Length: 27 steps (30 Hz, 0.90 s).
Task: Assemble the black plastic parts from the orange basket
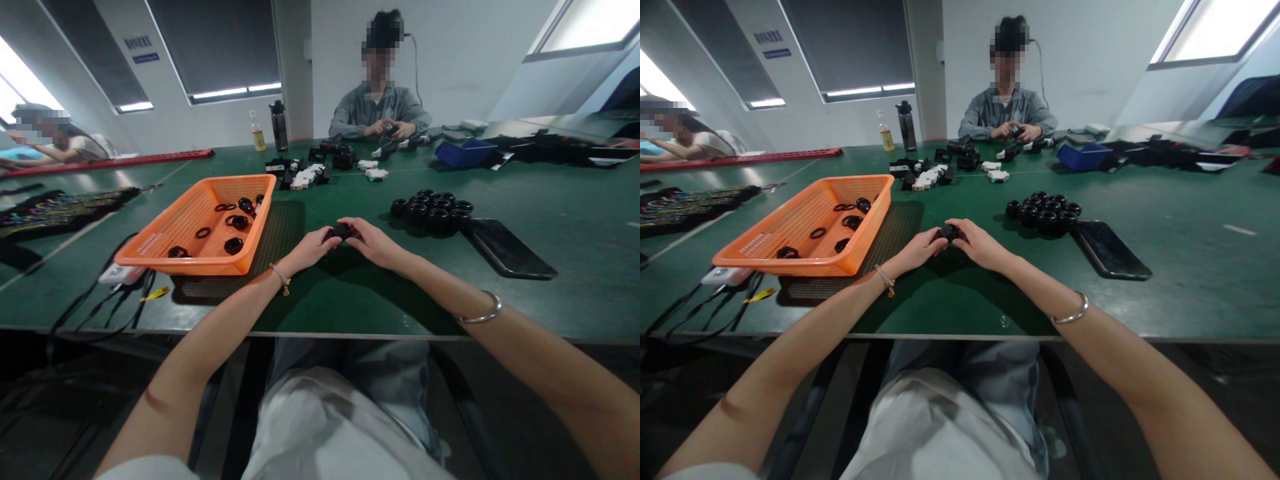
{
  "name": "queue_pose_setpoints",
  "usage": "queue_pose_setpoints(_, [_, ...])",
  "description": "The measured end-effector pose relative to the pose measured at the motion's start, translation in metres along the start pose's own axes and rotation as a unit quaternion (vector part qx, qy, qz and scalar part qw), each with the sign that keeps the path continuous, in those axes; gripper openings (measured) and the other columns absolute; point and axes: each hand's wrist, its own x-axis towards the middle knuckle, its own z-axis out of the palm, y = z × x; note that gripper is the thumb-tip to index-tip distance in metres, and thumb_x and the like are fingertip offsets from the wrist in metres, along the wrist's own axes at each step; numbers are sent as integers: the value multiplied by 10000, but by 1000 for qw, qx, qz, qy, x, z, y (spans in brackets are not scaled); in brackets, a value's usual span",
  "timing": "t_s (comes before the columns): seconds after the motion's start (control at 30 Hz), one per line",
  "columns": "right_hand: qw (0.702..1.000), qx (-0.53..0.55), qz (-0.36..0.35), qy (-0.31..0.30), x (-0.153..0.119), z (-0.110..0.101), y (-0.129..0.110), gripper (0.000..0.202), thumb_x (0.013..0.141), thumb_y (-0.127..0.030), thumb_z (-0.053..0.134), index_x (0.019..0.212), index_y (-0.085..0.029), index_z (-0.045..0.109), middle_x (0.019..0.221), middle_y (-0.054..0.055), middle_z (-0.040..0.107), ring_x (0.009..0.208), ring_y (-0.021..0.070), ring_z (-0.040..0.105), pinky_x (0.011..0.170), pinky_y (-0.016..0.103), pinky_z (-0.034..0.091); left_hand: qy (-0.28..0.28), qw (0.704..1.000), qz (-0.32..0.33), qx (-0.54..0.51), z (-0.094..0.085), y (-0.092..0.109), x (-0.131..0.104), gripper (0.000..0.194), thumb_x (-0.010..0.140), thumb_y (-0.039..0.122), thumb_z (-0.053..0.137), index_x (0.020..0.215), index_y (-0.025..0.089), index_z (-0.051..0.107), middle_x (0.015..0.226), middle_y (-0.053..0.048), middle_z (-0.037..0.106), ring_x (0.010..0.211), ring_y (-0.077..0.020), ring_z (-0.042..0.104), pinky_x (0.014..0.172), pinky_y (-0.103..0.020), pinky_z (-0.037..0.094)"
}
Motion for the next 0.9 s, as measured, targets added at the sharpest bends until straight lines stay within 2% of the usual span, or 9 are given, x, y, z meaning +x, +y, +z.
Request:
queue_pose_setpoints(0.2, [998, -50, -7, -27, -1, -4, -4, 334, 811, -250, 468, 1130, -181, 539, 1095, 112, 613, 987, 245, 577, 872, 406, 446, -19, 993, 9, 116, 0, 2, -3, 238, 849, 363, 487, 877, 133, 541, 892, -85, 631, 820, -203, 591, 736, -309, 443])
queue_pose_setpoints(0.43, [998, -54, 22, -25, -2, -7, -10, 263, 802, -266, 497, 1037, -191, 585, 991, 80, 669, 865, 228, 608, 775, 343, 455, 14, 980, 46, 193, 0, 6, -8, 243, 845, 373, 504, 921, 143, 529, 914, -70, 606, 844, -185, 589, 742, -291, 454])
queue_pose_setpoints(0.57, [997, -58, 45, -22, -2, -6, -13, 259, 805, -281, 491, 1022, -176, 588, 931, 82, 675, 783, 213, 607, 716, 319, 446, 31, 960, 72, 268, 2, 7, -8, 260, 847, 357, 509, 960, 123, 506, 939, -85, 591, 885, -195, 578, 772, -304, 448])
queue_pose_setpoints(0.73, [996, -56, 64, 14, -2, -3, -14, 267, 801, -303, 493, 1014, -178, 594, 826, 67, 672, 708, 200, 590, 656, 300, 423, 64, 931, 97, 346, 4, 8, -8, 247, 842, 354, 514, 937, 128, 486, 917, -83, 572, 871, -203, 550, 740, -303, 434])
queue_pose_setpoints(0.9, [994, -7, 109, 23, -1, -3, -21, 288, 813, -340, 459, 964, -146, 609, 655, 31, 613, 583, 158, 528, 556, 268, 378, 85, 907, 108, 397, 4, 11, -9, 239, 854, 359, 481, 934, 134, 475, 918, -92, 562, 878, -215, 520, 706, -296, 414])
